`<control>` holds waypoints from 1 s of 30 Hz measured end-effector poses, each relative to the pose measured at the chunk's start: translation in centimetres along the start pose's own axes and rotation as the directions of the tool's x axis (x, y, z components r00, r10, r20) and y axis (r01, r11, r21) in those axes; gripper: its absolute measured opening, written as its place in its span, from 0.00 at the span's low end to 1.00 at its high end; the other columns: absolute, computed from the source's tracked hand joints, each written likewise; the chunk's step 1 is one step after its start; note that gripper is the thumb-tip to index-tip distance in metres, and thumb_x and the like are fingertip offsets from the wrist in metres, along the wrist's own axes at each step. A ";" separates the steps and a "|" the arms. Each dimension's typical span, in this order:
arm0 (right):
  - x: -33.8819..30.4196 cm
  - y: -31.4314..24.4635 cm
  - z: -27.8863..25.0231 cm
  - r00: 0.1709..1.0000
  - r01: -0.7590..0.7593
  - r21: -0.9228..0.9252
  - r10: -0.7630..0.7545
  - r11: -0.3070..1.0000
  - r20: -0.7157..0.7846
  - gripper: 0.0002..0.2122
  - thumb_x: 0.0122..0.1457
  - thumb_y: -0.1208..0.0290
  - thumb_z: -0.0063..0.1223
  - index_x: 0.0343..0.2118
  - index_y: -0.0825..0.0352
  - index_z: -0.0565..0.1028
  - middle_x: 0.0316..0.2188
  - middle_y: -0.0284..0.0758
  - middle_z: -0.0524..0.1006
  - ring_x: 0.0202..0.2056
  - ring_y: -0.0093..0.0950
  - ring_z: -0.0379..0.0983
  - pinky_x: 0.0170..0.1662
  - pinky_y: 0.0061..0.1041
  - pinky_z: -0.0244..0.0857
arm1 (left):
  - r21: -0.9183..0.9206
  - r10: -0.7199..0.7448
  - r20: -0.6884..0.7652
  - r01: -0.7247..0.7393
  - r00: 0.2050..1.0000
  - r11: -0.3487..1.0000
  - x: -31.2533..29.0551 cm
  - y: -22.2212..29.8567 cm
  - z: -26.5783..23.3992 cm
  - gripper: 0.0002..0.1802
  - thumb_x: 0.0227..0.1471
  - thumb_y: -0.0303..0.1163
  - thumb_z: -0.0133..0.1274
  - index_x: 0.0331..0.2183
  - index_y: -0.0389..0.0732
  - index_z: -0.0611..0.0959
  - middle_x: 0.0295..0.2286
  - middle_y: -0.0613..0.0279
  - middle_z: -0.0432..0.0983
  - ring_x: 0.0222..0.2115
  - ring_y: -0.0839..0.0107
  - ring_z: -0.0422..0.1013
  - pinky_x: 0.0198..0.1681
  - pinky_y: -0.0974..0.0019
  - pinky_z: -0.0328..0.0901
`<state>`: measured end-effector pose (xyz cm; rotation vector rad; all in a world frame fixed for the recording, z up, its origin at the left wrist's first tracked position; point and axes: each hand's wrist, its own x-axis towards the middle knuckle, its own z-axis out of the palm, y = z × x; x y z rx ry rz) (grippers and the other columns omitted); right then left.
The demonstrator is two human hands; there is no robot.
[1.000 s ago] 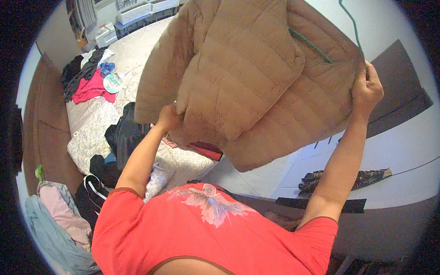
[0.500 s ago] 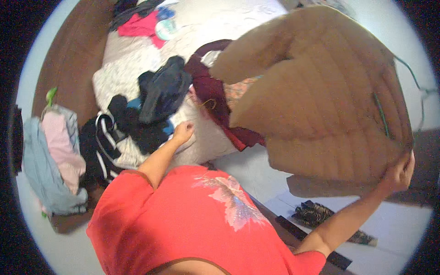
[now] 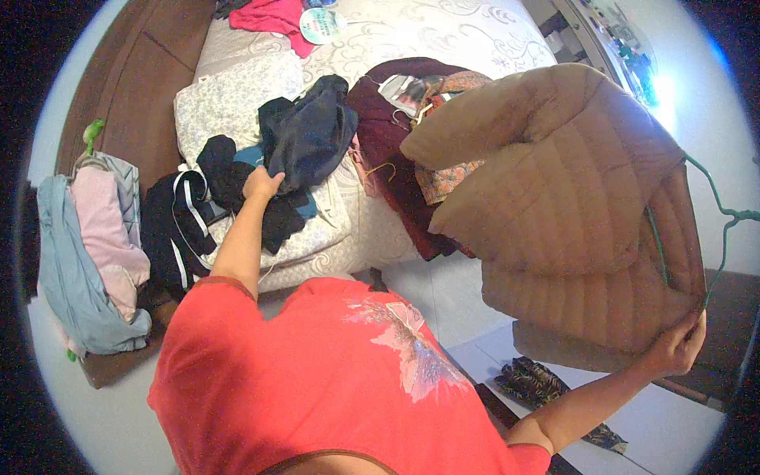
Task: The person picks up various garments from a bed, places them on hangers, and hangs them in a closet. Items handled include a striped shirt, a quilted jacket, a patterned top, a scarf, and a hoodie. The person repeatedly moves between the bed and the closet to store each item.
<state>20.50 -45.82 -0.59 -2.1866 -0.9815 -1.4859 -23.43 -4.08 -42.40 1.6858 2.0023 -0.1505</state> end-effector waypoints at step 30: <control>-2.2 -0.8 -5.1 0.997 -0.069 0.038 0.070 0.997 -0.024 0.09 0.58 0.72 0.48 0.38 0.69 0.76 0.36 0.35 0.77 0.37 0.25 0.73 0.41 0.22 0.65 | -0.976 0.903 -0.061 -0.213 0.426 0.034 0.3 15.6 -16.3 0.21 0.52 0.31 0.46 0.49 0.41 0.72 0.42 0.65 0.71 0.39 0.75 0.70 0.44 0.71 0.65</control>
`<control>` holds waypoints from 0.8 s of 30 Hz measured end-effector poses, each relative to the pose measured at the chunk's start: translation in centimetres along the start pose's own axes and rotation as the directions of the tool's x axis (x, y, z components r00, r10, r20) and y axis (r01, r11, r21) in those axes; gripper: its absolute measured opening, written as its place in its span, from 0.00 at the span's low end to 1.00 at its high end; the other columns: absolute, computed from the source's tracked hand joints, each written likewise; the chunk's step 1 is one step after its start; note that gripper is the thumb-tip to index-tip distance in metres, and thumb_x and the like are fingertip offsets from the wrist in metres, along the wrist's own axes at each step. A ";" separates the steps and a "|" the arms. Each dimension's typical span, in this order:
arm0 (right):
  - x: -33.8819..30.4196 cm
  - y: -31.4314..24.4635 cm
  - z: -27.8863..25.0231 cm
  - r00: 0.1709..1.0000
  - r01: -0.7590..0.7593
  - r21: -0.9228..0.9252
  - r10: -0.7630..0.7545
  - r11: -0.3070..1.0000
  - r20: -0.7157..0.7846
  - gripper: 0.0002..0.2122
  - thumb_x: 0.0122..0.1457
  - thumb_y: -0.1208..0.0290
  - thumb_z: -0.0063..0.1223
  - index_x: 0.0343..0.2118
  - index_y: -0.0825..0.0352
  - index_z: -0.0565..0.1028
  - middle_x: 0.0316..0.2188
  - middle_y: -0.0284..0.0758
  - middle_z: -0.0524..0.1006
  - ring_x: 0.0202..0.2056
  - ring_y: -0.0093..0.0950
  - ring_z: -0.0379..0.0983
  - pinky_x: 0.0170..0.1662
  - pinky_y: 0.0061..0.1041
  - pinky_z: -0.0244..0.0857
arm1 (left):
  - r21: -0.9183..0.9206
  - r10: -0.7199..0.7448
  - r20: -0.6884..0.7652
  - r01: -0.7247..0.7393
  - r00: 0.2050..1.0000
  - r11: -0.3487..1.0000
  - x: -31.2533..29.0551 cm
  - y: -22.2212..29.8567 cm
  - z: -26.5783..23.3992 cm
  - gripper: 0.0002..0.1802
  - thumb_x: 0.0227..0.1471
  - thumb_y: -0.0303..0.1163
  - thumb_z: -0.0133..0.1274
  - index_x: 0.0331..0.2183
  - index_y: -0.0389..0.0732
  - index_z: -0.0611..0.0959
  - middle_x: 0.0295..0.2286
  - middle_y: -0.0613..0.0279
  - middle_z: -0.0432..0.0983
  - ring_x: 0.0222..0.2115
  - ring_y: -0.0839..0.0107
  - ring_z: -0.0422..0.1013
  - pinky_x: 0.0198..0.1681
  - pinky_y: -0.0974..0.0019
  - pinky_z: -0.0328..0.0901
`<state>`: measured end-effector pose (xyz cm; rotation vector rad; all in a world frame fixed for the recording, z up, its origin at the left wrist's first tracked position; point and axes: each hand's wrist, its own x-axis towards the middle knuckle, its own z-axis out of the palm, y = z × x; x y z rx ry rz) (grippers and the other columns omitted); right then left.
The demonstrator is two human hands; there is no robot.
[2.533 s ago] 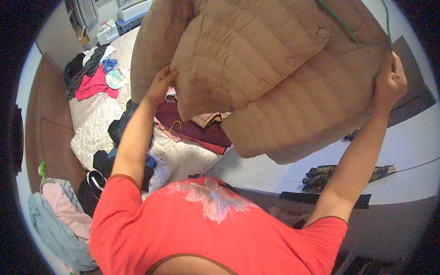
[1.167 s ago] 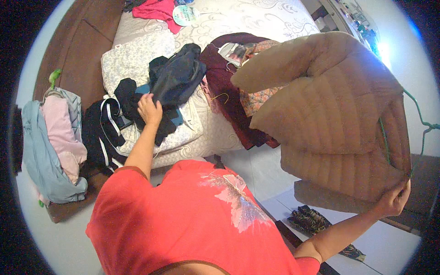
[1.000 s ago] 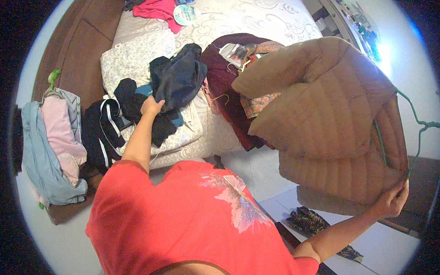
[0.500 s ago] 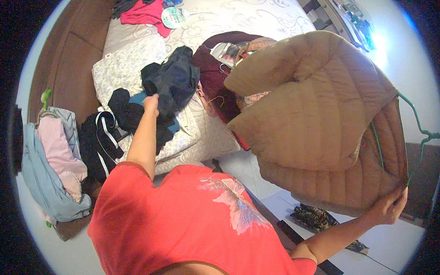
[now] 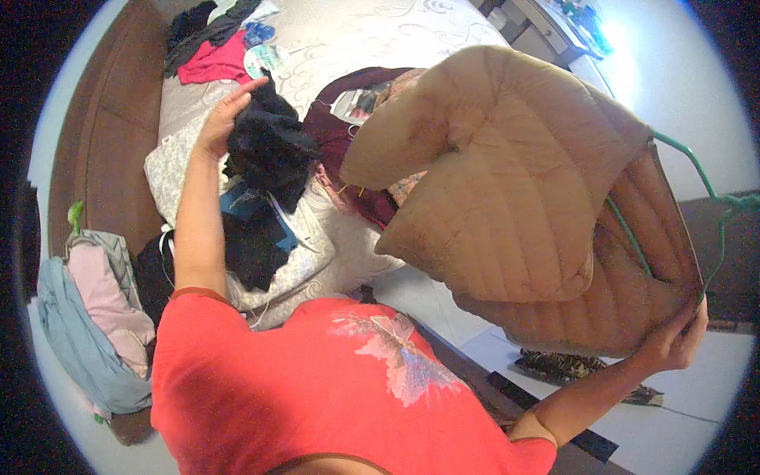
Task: The person picks up various garments from a bed, places them on hangers, and hangs them in a closet. Items handled include a striped shirt, a quilted jacket, a patterned top, a scarf, and a hoodie. The person repeatedly moves between the bed and the closet to store each item.
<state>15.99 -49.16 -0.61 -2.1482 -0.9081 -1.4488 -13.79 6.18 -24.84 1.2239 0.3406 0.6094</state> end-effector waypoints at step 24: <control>-1.1 -12.7 7.2 0.896 0.014 0.764 -0.347 0.645 0.276 0.30 0.41 0.75 0.55 0.52 0.64 0.63 0.19 0.37 0.71 0.22 0.35 0.69 0.27 0.29 0.63 | 0.245 0.295 0.794 -0.724 0.531 0.644 3.3 15.5 28.2 0.08 0.40 0.18 0.45 0.22 0.41 0.66 0.22 0.70 0.57 0.25 0.77 0.54 0.31 0.75 0.51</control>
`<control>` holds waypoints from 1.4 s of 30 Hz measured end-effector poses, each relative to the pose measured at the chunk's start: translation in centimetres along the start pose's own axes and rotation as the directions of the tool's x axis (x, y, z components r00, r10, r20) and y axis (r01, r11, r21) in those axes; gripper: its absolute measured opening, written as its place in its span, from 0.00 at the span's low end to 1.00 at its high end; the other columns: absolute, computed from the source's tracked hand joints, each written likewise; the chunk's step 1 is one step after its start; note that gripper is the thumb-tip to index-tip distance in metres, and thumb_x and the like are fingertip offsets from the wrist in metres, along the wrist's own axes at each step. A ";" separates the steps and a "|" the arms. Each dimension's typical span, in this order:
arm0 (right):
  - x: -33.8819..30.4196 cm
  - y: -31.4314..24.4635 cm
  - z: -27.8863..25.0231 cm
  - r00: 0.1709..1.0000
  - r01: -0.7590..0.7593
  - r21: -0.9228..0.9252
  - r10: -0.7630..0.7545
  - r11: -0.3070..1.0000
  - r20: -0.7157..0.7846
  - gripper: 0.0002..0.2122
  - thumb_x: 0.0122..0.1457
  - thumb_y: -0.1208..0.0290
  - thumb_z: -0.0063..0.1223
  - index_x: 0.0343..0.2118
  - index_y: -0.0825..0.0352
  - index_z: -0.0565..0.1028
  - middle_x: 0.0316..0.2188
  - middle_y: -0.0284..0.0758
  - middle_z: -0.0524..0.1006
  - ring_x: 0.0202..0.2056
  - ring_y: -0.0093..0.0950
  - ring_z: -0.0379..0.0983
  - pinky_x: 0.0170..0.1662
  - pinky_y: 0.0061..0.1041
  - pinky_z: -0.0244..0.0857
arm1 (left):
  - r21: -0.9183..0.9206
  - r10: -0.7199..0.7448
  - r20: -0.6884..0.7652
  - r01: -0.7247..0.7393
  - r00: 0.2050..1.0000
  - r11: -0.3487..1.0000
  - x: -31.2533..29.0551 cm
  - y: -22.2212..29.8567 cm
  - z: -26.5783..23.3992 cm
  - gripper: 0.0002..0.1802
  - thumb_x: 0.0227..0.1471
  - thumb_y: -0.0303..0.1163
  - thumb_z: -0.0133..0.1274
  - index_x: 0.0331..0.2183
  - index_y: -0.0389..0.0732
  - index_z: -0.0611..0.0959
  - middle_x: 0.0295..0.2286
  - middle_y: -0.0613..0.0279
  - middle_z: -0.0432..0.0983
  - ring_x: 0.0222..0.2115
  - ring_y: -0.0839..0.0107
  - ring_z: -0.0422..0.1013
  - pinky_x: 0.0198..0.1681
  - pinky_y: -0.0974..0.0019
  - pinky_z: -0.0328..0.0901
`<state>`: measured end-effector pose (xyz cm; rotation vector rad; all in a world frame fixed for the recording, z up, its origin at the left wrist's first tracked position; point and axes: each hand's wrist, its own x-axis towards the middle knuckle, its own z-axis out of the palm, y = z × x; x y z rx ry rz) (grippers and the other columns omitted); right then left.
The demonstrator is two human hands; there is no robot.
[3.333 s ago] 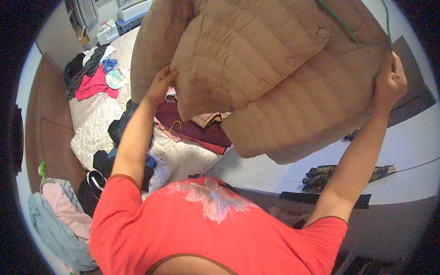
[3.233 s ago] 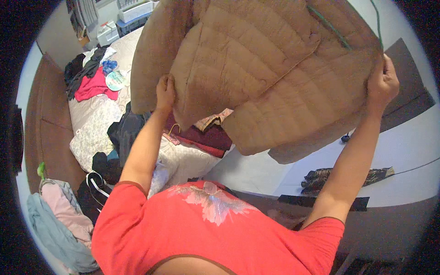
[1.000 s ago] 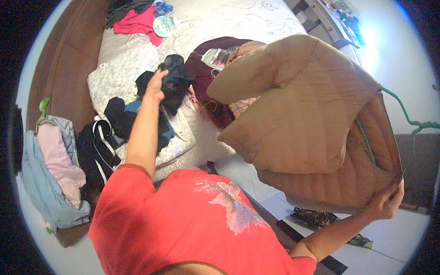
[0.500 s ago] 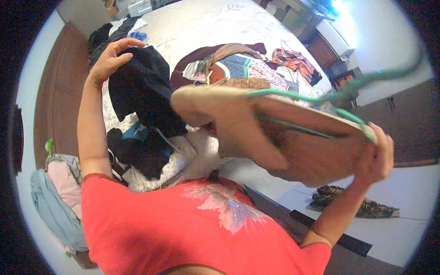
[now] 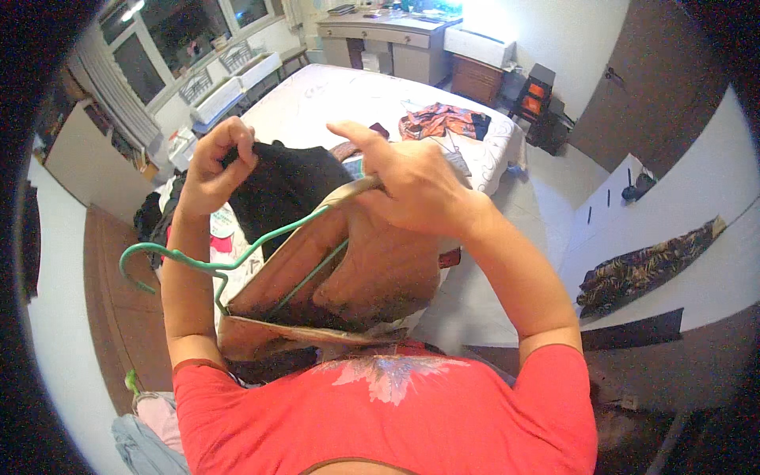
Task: The person picks up various garments from a bed, places them on hangers, and hangs them in a closet. Items handled include a striped shirt, a quilted jacket, a patterned top, a scarf, and a hoodie. The person repeatedly moves between the bed and the closet to store each item.
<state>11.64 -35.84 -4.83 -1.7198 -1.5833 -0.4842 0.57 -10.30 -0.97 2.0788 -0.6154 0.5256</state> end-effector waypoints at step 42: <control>-4.7 0.4 -12.0 0.953 -0.287 -0.490 0.191 0.823 -0.237 0.10 0.49 0.80 0.53 0.37 0.66 0.71 0.23 0.40 0.75 0.25 0.26 0.74 0.29 0.21 0.64 | 0.436 -0.418 0.171 0.312 0.892 0.844 -2.6 -5.3 -5.7 0.20 0.38 0.42 0.61 0.27 0.37 0.74 0.22 0.66 0.67 0.28 0.77 0.62 0.33 0.70 0.60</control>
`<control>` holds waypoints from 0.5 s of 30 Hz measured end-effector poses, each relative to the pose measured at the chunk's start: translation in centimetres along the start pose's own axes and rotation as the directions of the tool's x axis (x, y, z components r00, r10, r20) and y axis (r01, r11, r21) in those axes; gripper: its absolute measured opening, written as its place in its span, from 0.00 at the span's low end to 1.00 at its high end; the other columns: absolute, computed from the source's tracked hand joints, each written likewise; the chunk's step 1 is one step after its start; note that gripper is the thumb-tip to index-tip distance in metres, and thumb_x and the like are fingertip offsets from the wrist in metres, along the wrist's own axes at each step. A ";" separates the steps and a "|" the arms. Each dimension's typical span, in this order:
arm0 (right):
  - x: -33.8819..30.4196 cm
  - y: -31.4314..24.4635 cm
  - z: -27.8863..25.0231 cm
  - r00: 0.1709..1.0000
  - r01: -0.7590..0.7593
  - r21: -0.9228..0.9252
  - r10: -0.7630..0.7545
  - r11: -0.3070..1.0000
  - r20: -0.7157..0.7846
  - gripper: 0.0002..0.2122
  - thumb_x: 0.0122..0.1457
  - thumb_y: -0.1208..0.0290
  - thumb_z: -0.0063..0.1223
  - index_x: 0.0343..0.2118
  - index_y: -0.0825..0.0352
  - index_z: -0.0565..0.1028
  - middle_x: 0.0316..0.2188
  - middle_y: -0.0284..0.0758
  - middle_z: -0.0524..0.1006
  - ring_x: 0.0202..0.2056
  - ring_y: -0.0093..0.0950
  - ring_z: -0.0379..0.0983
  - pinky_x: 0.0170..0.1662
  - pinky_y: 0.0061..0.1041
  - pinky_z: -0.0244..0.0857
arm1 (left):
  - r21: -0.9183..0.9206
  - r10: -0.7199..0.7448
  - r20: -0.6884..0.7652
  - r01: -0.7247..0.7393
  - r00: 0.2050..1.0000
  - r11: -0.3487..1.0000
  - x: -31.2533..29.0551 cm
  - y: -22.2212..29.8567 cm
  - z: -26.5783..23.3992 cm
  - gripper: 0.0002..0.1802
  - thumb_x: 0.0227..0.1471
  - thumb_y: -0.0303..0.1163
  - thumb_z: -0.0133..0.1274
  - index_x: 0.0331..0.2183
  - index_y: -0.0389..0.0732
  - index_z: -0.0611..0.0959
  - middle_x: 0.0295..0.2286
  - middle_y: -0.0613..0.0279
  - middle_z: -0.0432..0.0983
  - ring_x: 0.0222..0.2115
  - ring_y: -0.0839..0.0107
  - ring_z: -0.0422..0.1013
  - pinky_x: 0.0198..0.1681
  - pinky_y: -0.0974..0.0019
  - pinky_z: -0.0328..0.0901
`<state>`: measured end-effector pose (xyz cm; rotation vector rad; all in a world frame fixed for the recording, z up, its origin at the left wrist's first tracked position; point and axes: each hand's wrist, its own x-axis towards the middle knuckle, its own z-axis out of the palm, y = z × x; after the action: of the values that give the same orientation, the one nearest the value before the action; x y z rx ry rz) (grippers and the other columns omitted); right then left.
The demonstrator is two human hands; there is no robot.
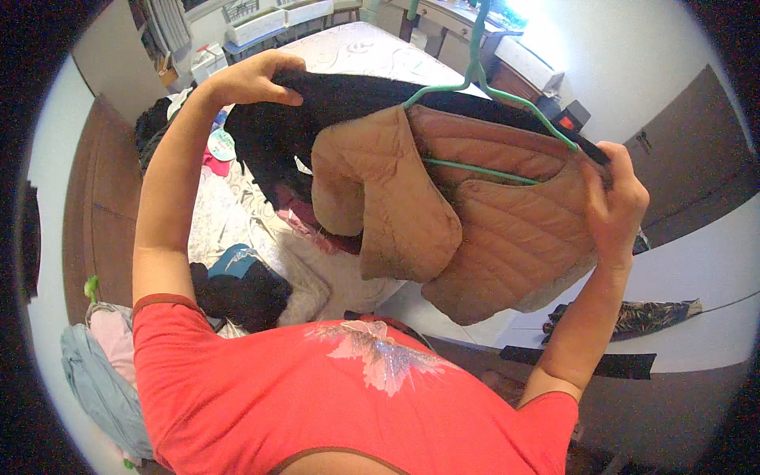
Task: The person picks up various garments from a bed, places them on hangers, and hangs them in a closet. Items handled include a striped shirt, a quilted jacket, a patterned top, a scarf, and a hoodie. The person repeatedly moves between the bed and the closet to store each item.
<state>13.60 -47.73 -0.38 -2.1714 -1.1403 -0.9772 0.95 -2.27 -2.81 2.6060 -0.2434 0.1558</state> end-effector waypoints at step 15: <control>-0.5 0.1 0.8 0.990 -0.122 0.062 0.126 0.991 -0.060 0.09 0.50 0.78 0.53 0.36 0.66 0.71 0.24 0.36 0.75 0.26 0.21 0.72 0.31 0.20 0.64 | 0.220 -0.136 -0.428 0.249 0.894 0.943 -1.1 -0.2 4.2 0.13 0.43 0.34 0.54 0.26 0.33 0.75 0.20 0.48 0.70 0.23 0.60 0.68 0.29 0.61 0.62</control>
<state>13.73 -47.49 -1.30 -2.1222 -0.9792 -0.9405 0.21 -4.07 -6.66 2.7631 0.2036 0.6974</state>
